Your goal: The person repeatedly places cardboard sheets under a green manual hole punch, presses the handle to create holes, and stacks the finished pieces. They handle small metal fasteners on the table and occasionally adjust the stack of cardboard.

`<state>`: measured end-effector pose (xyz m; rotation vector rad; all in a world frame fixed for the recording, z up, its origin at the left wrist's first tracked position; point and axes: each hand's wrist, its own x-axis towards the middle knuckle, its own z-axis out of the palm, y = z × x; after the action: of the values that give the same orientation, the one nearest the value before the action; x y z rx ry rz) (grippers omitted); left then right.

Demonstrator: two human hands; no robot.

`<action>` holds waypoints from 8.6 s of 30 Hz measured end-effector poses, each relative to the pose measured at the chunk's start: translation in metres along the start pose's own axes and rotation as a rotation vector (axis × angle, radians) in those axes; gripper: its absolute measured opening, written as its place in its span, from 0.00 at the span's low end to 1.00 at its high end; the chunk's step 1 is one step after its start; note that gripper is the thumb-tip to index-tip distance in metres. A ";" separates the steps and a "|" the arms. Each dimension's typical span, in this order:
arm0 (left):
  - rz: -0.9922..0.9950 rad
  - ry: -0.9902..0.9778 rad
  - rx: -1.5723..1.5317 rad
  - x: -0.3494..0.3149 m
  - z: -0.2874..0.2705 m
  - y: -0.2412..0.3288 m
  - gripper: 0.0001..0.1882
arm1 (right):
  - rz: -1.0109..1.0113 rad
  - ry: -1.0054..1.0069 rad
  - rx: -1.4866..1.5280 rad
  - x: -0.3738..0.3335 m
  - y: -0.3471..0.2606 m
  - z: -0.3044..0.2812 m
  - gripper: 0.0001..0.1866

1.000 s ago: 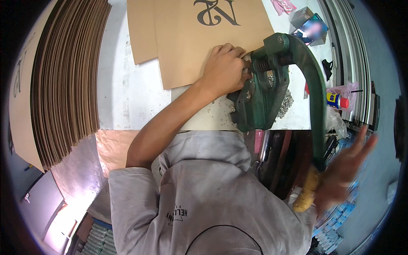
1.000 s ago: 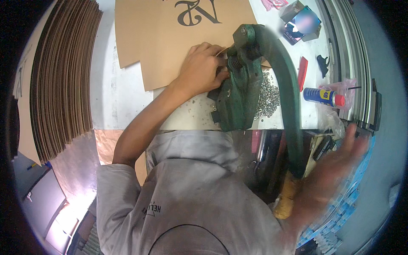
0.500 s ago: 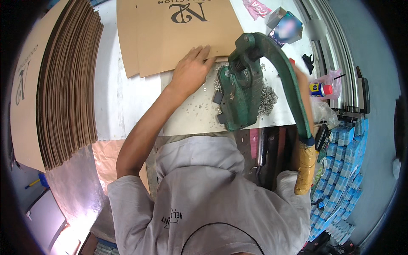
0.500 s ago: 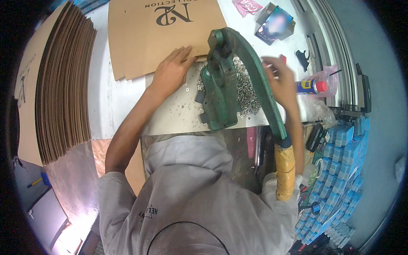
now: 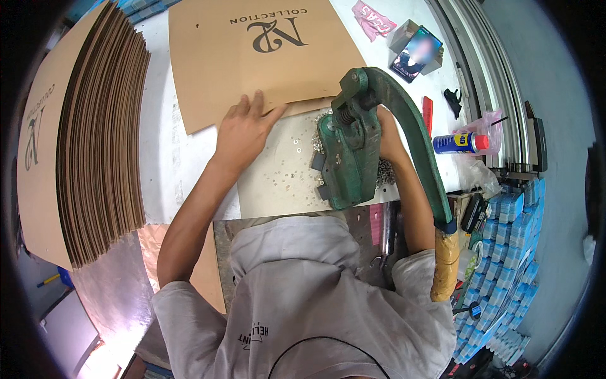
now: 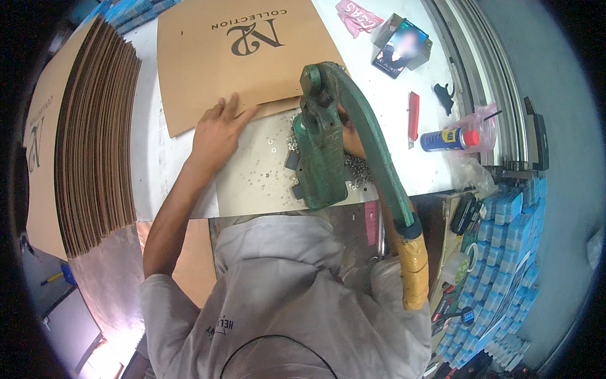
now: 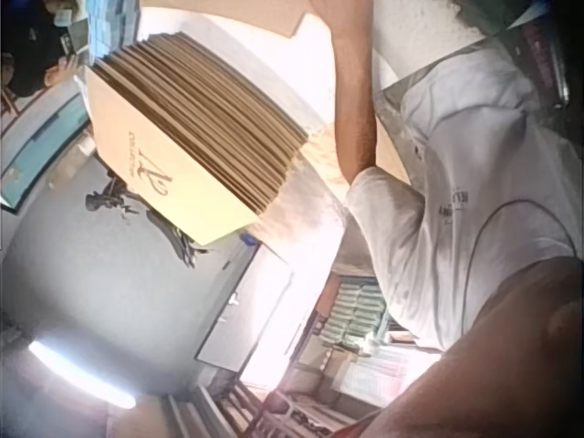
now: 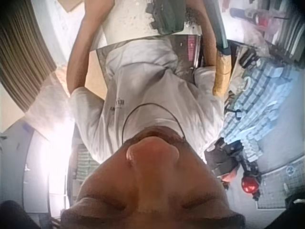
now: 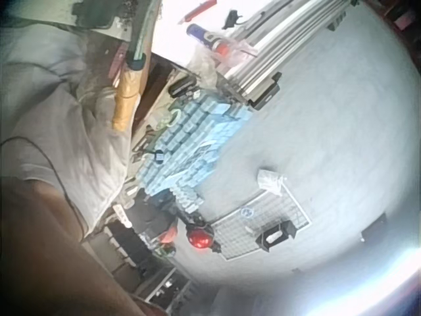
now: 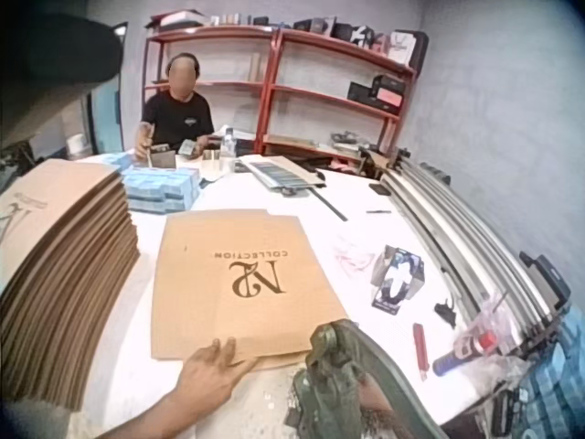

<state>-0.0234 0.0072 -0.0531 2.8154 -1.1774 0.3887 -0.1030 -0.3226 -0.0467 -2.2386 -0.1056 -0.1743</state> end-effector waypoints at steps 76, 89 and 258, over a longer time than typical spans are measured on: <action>-0.144 0.195 -0.648 0.037 0.012 0.086 0.12 | 0.422 0.103 0.718 -0.017 -0.001 0.034 0.09; -0.212 0.117 -0.582 0.041 -0.002 0.086 0.13 | -0.287 -0.038 -0.144 -0.098 -0.152 -0.092 0.37; -0.064 0.146 -0.462 0.043 -0.003 0.053 0.13 | -0.231 0.152 0.391 -0.082 -0.196 -0.057 0.43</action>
<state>-0.0326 -0.0590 -0.0413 2.3768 -0.9918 0.2689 -0.2161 -0.2460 0.1263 -1.8136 -0.2910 -0.4123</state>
